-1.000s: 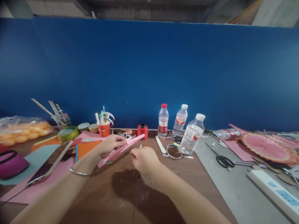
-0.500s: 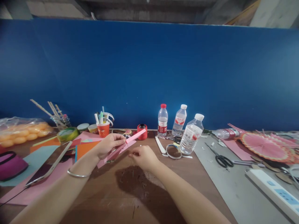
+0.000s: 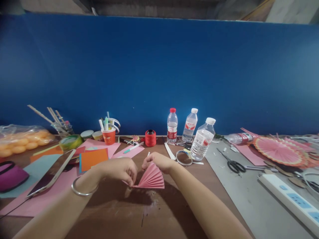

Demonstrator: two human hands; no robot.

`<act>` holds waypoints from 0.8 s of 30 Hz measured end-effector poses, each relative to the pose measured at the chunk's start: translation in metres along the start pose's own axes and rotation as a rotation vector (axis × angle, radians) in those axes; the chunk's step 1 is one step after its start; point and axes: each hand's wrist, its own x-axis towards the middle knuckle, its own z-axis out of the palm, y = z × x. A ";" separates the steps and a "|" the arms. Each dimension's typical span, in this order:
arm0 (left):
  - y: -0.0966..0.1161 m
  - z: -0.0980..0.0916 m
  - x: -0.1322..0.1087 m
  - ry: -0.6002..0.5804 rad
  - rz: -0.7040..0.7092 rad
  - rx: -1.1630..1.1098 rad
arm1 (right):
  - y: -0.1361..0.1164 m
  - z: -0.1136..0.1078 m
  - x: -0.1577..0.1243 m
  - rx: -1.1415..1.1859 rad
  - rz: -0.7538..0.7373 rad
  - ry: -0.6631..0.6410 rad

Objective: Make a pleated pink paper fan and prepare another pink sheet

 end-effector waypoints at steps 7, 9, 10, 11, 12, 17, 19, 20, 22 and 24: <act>0.012 0.002 0.004 0.094 0.127 0.056 | -0.007 -0.013 -0.005 0.066 0.019 -0.027; 0.017 -0.001 0.005 0.151 0.186 0.071 | -0.011 -0.016 -0.006 0.075 0.008 -0.038; 0.018 -0.002 0.005 0.174 0.215 0.081 | -0.012 -0.017 -0.006 0.076 0.000 -0.039; 0.019 -0.004 0.004 0.189 0.245 0.092 | -0.013 -0.018 -0.006 0.077 -0.011 -0.035; 0.020 -0.004 0.004 0.201 0.275 0.100 | -0.014 -0.018 -0.006 0.080 -0.024 -0.027; 0.018 -0.003 0.003 0.260 0.354 0.088 | -0.009 -0.011 -0.003 0.101 -0.132 0.092; 0.017 -0.002 0.003 0.305 0.353 0.089 | -0.008 -0.006 -0.001 0.108 -0.207 0.177; 0.016 -0.002 0.003 0.340 0.353 0.092 | -0.008 -0.004 0.000 0.110 -0.265 0.246; 0.015 -0.003 0.004 0.428 0.353 0.105 | -0.010 0.000 0.002 0.110 -0.399 0.422; 0.013 -0.004 0.004 0.505 0.355 0.127 | -0.012 0.003 0.003 0.108 -0.502 0.576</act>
